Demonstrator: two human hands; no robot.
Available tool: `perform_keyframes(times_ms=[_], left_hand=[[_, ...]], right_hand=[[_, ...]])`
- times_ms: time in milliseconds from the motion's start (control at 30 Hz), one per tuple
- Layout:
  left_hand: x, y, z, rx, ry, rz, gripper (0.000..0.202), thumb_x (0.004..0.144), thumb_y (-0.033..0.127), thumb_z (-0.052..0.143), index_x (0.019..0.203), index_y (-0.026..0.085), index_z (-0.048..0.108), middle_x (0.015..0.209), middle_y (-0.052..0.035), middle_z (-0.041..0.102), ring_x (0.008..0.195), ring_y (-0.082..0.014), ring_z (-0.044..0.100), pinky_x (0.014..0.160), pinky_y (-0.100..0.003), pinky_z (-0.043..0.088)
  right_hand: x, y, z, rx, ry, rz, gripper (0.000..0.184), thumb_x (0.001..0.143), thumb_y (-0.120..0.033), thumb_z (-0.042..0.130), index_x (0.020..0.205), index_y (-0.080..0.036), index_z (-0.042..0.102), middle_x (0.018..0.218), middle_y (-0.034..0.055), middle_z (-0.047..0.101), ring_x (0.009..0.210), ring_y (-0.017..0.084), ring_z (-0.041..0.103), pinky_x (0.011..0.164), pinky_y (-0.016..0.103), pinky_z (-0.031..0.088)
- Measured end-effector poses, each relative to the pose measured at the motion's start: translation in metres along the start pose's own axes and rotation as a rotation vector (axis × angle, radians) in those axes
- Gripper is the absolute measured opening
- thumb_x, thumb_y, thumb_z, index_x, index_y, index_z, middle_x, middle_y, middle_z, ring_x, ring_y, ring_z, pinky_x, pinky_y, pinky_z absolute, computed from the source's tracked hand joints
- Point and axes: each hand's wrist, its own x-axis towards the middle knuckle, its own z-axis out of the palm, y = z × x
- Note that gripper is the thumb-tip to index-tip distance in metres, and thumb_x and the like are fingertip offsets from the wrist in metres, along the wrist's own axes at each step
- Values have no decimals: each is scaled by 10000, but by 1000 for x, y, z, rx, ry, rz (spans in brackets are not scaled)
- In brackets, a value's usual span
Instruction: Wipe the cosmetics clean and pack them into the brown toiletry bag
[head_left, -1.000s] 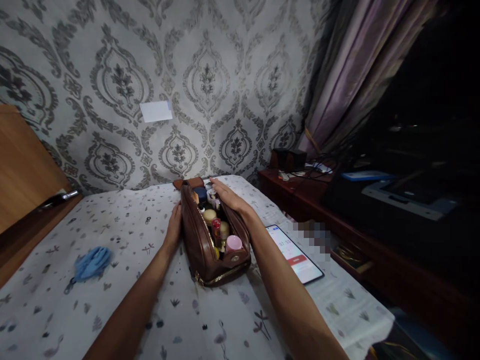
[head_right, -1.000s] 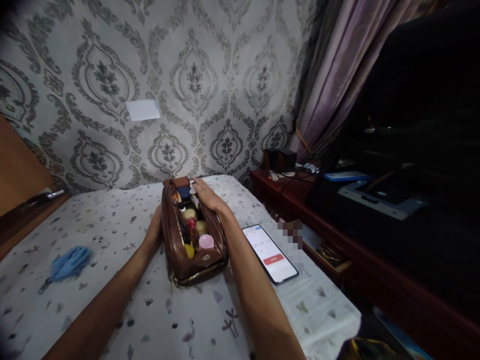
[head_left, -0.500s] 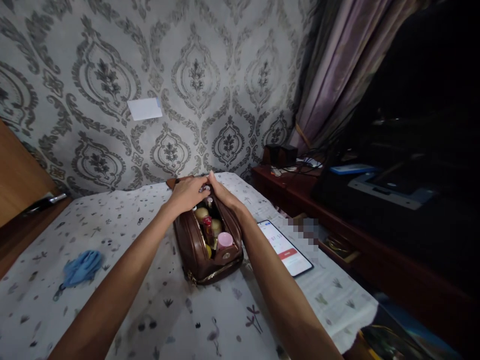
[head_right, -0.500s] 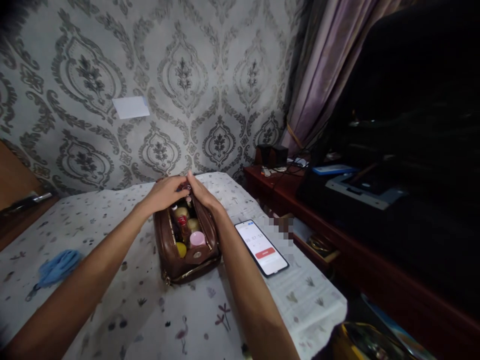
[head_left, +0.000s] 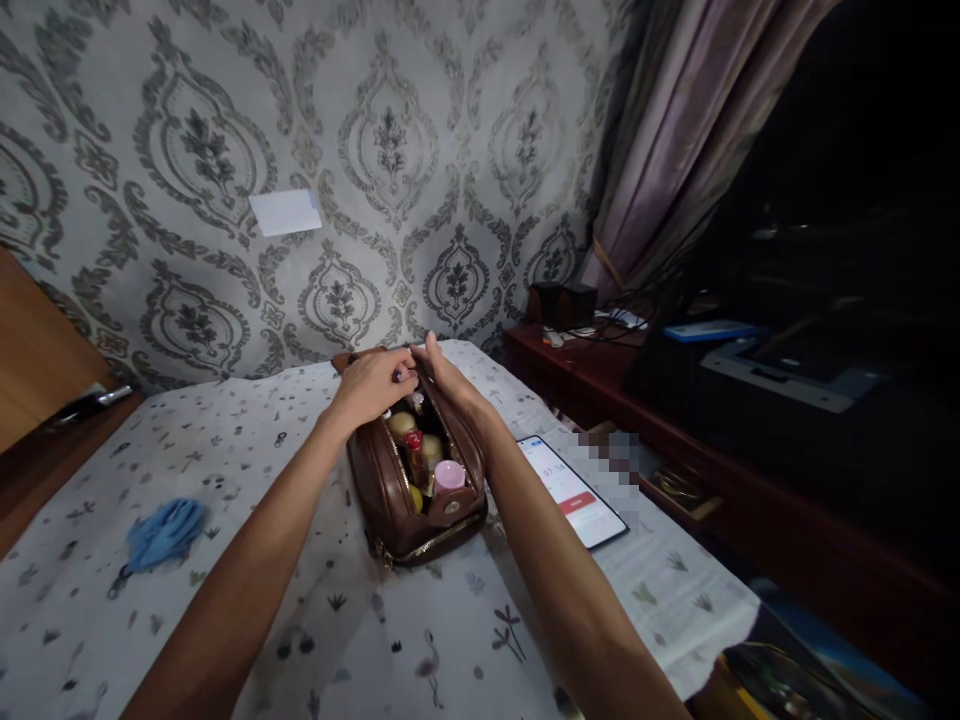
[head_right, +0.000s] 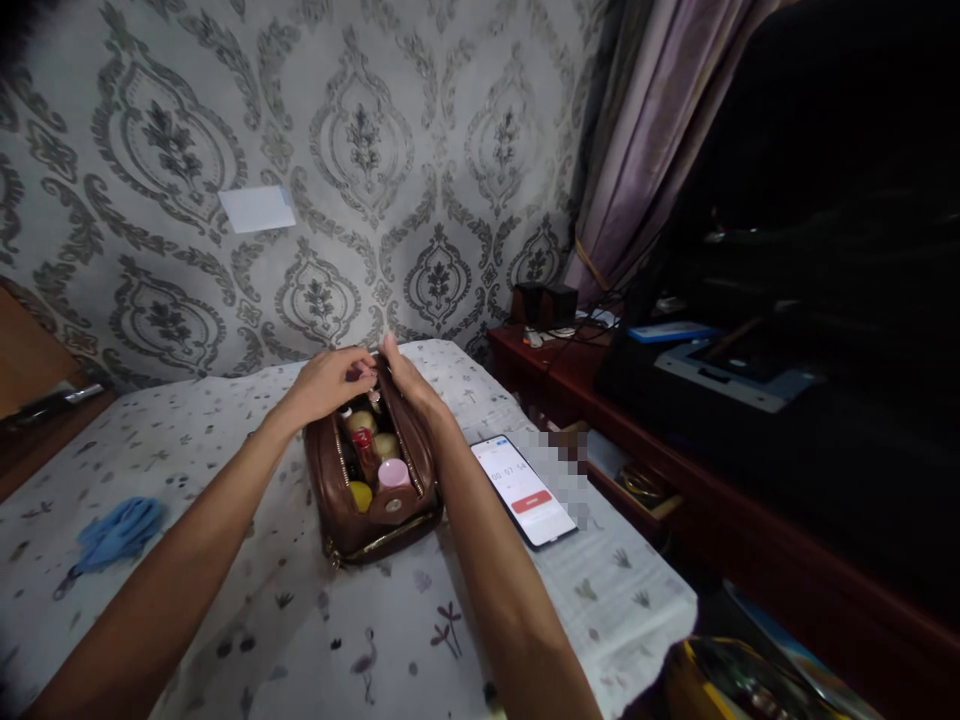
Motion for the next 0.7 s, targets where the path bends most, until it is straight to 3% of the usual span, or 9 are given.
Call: perform_keyframes(times_ms=[133,233,400,567,700], left_hand=[[-5,-4,-1,-65,21,-5,177,760,293,641,921,235,685,865,-8,716,795,-201,630,706,-295,448],[-6,-6,-2,-78,0,15,119,736,281,637,832,228,684,836,-4,703,788,-196,623,704,-289,445],[-5,-5,-2,-40,20,17,109,739,247,636,837,225,679,822,-6,711,758,-196,619,713,-294,441],[-7,2,1,-45,72,10,111,801,267,584,830,220,681,798,-20,719,740,-205,623,736,-317,458],[-2,-15,0,-349,191,-90,127,801,308,598,813,211,678,812,-13,722,823,-206,652,811,-306,488]], right_hand=[[-3,-3,-4,55,1,44,890,905,-823,197,1388,-199,608,1494,56,560,1446,277,441,1233,428,285],[-4,-4,-5,21,7,24,848,900,-823,242,1289,-206,675,1411,62,633,1421,290,467,1216,434,312],[1,-4,-1,-114,-81,-113,693,902,-763,404,1083,-186,742,1233,71,724,1252,279,590,1158,432,381],[5,-1,3,-126,-57,-134,571,882,-700,529,1192,-264,728,1414,31,630,1454,265,409,1264,450,172],[5,2,3,-125,-48,-110,632,850,-718,565,1302,-291,680,1483,28,571,1512,283,323,1276,498,99]])
